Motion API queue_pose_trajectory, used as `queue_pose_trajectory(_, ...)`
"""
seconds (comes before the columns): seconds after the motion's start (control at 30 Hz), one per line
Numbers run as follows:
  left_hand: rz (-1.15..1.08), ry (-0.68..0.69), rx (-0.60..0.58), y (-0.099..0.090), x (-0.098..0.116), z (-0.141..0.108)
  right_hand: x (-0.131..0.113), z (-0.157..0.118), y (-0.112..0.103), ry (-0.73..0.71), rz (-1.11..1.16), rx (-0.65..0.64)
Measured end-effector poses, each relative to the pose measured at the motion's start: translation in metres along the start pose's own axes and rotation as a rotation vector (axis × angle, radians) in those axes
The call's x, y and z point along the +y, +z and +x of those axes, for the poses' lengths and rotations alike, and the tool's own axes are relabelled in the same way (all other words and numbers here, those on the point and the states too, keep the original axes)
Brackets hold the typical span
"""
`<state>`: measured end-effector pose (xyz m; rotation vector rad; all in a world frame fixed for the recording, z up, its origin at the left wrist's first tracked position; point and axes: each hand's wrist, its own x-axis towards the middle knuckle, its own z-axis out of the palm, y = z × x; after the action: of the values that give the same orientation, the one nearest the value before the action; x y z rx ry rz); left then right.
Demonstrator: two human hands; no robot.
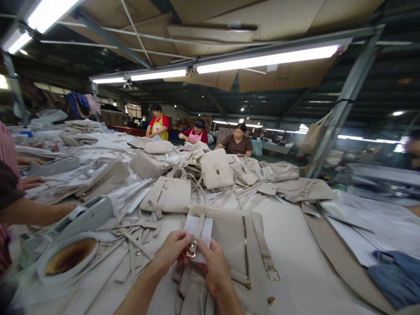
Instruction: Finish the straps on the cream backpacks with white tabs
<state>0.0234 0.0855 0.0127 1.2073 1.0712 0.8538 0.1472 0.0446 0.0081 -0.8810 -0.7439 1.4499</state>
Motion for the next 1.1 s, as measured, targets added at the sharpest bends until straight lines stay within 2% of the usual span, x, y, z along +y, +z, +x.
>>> queue_pose_trajectory(0.3, 0.036, 0.009, 0.043, 0.001, -0.002, 0.002, 0.003, 0.002, -0.002, -0.02, -0.019, -0.019)
queue_pose_trajectory(0.57, 0.077, 0.038, 0.032, 0.002, -0.001, 0.0, 0.005, 0.003, -0.003, -0.036, -0.025, -0.017)
queue_pose_trajectory(0.63, 0.148, 0.103, 0.093, 0.001, -0.005, 0.002, 0.005, 0.003, -0.003, -0.038, -0.019, -0.013)
queue_pose_trajectory(0.73, 0.334, 0.222, 0.302, 0.0, -0.01, 0.005, 0.006, 0.003, -0.004, -0.044, 0.005, 0.001)
queue_pose_trajectory(0.8, 0.353, 0.25, 0.377, -0.001, -0.012, 0.007, 0.005, 0.002, -0.004, -0.046, 0.023, -0.009)
queue_pose_trajectory(0.9, 0.073, 0.208, 0.293, -0.002, -0.01, 0.009, 0.004, 0.002, -0.003, -0.038, 0.057, -0.026)
queue_pose_trajectory(1.0, -0.269, 0.092, 0.141, -0.001, -0.007, 0.01, 0.002, 0.001, -0.002, -0.041, 0.081, -0.014)
queue_pose_trajectory(1.1, -0.455, 0.043, -0.025, 0.001, -0.003, 0.013, 0.001, 0.0, 0.0, -0.057, 0.081, 0.0)
